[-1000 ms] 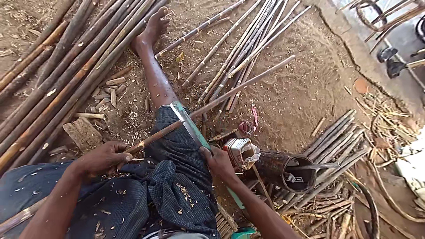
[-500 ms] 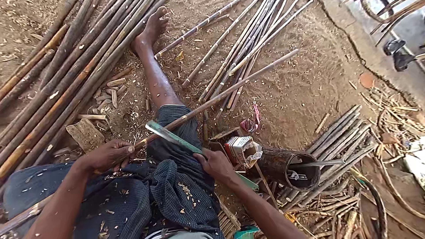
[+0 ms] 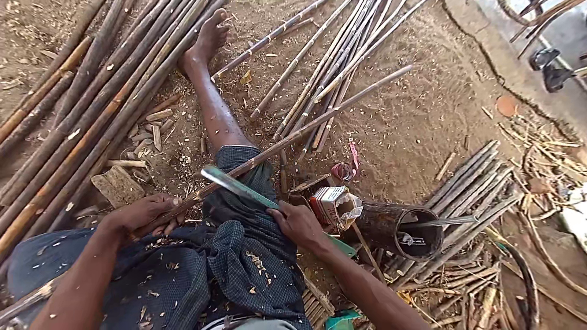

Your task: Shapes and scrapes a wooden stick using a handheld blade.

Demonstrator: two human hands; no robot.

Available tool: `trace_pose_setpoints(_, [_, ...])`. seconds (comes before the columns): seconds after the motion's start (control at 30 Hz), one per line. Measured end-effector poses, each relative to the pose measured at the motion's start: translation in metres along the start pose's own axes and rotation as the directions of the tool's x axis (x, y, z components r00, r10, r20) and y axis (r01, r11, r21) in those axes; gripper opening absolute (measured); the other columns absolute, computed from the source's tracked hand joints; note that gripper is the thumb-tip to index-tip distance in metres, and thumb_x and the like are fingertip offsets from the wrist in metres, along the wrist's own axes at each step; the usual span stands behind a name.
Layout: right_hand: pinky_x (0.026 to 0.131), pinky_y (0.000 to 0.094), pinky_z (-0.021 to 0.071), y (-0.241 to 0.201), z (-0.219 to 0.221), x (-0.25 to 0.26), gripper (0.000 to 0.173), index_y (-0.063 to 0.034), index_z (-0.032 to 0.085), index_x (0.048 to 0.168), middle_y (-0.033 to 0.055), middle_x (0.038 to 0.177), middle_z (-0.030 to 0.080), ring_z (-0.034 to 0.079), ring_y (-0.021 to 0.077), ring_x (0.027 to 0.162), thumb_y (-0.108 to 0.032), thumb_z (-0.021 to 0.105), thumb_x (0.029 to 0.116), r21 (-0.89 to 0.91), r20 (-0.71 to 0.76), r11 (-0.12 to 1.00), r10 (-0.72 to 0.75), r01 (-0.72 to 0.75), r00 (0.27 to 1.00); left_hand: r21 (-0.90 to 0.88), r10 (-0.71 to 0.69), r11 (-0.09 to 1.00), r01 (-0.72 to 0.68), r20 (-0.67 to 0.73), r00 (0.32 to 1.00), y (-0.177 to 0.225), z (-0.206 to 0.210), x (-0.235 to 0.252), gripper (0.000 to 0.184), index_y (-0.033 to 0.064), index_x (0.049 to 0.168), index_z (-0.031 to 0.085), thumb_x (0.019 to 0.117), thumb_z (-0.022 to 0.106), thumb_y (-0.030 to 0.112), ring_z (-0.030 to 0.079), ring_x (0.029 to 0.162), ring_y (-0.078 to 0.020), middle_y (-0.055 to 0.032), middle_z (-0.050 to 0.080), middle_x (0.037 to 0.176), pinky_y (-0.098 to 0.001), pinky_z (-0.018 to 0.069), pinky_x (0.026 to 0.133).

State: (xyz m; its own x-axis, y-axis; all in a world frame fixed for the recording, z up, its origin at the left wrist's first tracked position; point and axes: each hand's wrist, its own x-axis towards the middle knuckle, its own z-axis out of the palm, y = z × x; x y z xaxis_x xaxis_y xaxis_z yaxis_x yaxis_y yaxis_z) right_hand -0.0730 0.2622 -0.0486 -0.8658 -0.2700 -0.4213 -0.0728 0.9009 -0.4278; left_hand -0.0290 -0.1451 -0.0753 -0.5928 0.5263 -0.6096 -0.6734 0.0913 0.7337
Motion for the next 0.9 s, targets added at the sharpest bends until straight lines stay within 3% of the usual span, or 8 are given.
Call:
trace_pose_setpoints(0.13, [0.058,0.0527,0.0502,0.017,-0.012,0.022,0.054,-0.0065,0.066,0.094,0.0113,0.070,0.059,0.060,0.0288,0.062,-0.058,0.051,0.1029,0.296,-0.158,0.936,0.247,-0.193,0.956,-0.011,-0.024,1.000,0.024,0.003,1.000,0.003,-0.001,0.002,0.055,0.0052,0.090,0.067,0.1065,0.022,0.033,0.056,0.042,-0.0086,-0.0062,0.063,0.059,-0.0194,0.0461,0.041])
trace_pose_setpoints(0.27, [0.062,0.0543,0.0537,-0.002,-0.002,0.001,0.051,-0.0114,0.065,0.094,0.0096,0.071,0.062,0.067,0.0298,0.069,-0.058,0.048,0.1036,0.042,0.057,0.999,0.031,-0.034,0.998,-0.017,-0.061,0.998,0.061,0.012,0.998,0.005,0.000,-0.001,0.057,0.0034,0.095,0.066,0.1069,0.017,0.031,0.056,0.041,-0.0089,-0.0071,0.063,0.059,-0.0197,0.0467,0.040])
trace_pose_setpoints(0.4, [0.055,0.0505,0.0506,0.014,-0.017,0.028,0.056,-0.0065,0.065,0.094,0.0107,0.068,0.058,0.059,0.0277,0.059,-0.059,0.049,0.1033,0.290,-0.118,0.934,0.252,-0.209,0.960,-0.032,-0.059,0.998,0.060,0.032,0.998,0.002,-0.002,0.002,0.060,0.0036,0.097,0.066,0.1068,0.016,0.034,0.056,0.041,-0.0092,-0.0070,0.062,0.059,-0.0199,0.0472,0.041])
trace_pose_setpoints(0.5, [0.064,0.0557,0.0545,-0.011,-0.006,0.007,0.051,-0.0114,0.066,0.096,0.0108,0.074,0.064,0.068,0.0316,0.073,-0.058,0.046,0.1041,0.008,0.095,1.000,0.021,-0.021,0.995,-0.010,-0.065,0.998,0.065,0.036,0.997,0.002,-0.004,0.000,0.060,0.0039,0.098,0.067,0.1067,0.017,0.037,0.056,0.041,-0.0091,-0.0069,0.063,0.059,-0.0198,0.0469,0.040])
trace_pose_setpoints(0.53, [0.065,0.0559,0.0544,-0.013,-0.009,0.007,0.052,-0.0114,0.067,0.097,0.0112,0.075,0.064,0.068,0.0319,0.074,-0.058,0.047,0.1041,0.006,0.111,1.000,0.014,-0.015,0.994,-0.007,-0.064,0.998,0.065,0.037,0.997,0.003,-0.004,0.000,0.060,0.0040,0.098,0.067,0.1064,0.018,0.037,0.056,0.041,-0.0091,-0.0069,0.063,0.060,-0.0197,0.0472,0.040])
trace_pose_setpoints(0.67, [0.057,0.0500,0.0508,0.001,-0.031,0.037,0.054,-0.0064,0.066,0.094,0.0111,0.071,0.059,0.059,0.0271,0.060,-0.057,0.049,0.1045,0.311,-0.129,0.922,0.282,-0.231,0.951,-0.025,-0.036,0.999,0.036,0.001,0.999,0.003,0.001,0.000,0.053,0.0055,0.092,0.068,0.1046,0.025,0.032,0.056,0.042,-0.0087,-0.0060,0.063,0.059,-0.0200,0.0470,0.041])
trace_pose_setpoints(0.8, [0.065,0.0566,0.0538,-0.029,-0.017,0.010,0.050,-0.0134,0.066,0.097,0.0099,0.077,0.064,0.068,0.0309,0.076,-0.060,0.048,0.1032,0.012,0.155,0.999,0.036,-0.039,0.987,-0.010,-0.001,1.000,0.000,-0.021,1.000,0.004,0.005,-0.002,0.050,0.0068,0.088,0.070,0.1046,0.030,0.032,0.055,0.041,-0.0078,-0.0047,0.062,0.058,-0.0189,0.0459,0.041])
trace_pose_setpoints(0.9, [0.069,0.0585,0.0512,-0.011,-0.032,0.032,0.051,-0.0053,0.069,0.099,0.0156,0.080,0.064,0.064,0.0336,0.076,-0.053,0.052,0.1044,0.220,-0.116,0.956,0.225,-0.196,0.967,-0.010,0.001,1.000,-0.001,-0.029,1.000,0.003,0.005,-0.001,0.047,0.0065,0.088,0.068,0.1049,0.030,0.029,0.055,0.042,-0.0079,-0.0050,0.062,0.058,-0.0192,0.0453,0.041])
